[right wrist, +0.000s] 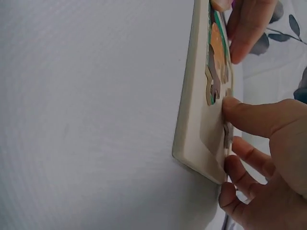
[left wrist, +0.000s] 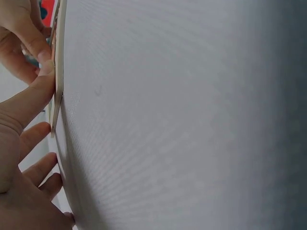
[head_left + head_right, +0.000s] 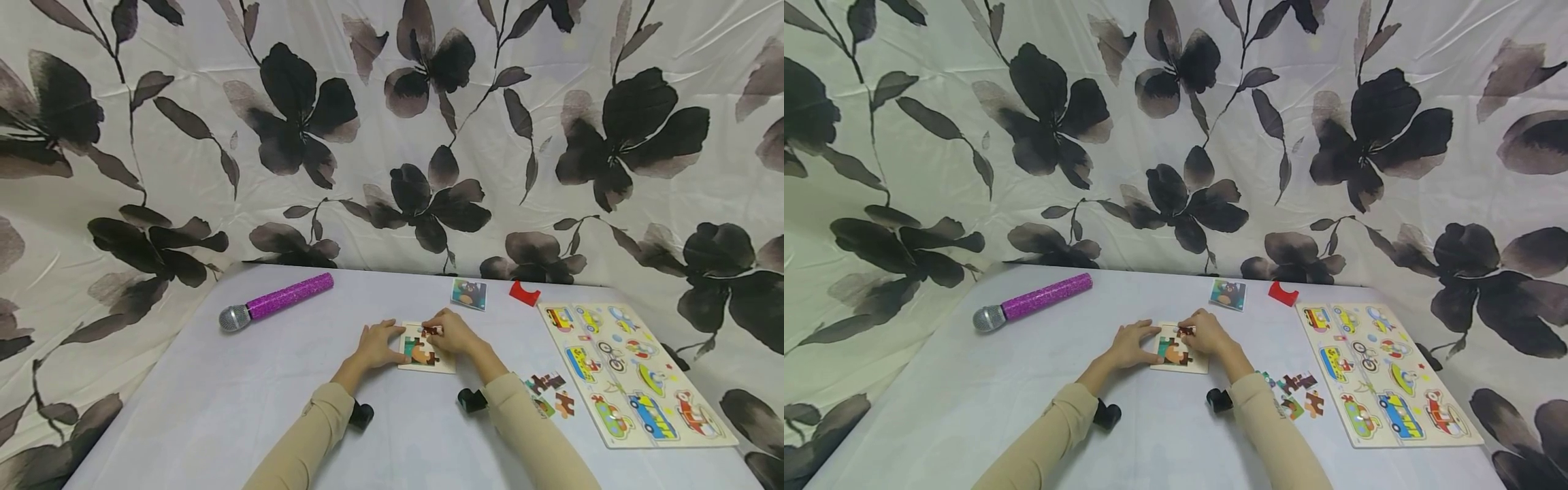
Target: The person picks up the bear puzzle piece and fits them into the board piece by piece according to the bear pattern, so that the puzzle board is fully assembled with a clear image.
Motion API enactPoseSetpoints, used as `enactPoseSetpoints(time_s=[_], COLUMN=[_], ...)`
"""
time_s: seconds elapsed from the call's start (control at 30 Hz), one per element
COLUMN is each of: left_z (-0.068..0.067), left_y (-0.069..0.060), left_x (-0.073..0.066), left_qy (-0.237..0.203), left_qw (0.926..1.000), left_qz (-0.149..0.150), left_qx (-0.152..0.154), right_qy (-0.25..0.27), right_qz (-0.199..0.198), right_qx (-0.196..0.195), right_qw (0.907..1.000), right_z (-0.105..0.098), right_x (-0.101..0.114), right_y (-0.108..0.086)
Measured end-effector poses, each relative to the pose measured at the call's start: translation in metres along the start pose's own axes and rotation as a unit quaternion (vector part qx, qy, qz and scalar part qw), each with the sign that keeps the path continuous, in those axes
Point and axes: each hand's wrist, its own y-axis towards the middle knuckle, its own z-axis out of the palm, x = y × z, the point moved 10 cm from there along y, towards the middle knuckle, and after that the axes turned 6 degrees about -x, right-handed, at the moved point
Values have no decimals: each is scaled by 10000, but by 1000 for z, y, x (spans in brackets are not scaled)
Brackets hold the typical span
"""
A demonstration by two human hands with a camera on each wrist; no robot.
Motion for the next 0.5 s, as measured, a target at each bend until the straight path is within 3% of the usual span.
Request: enactPoseSetpoints(time_s=[0.3, 0.5], left_z=[0, -1], left_y=[1, 0], left_x=[2, -1], left_qy=[19, -36], left_qw=[10000, 10000], left_qz=[-19, 13], left_qx=[4, 8], right_qy=[-211, 178], right_qz=[-121, 415], right_qx=[130, -293], right_qw=[9996, 9986], right_z=[1, -9], right_x=[6, -2], right_y=[-2, 0])
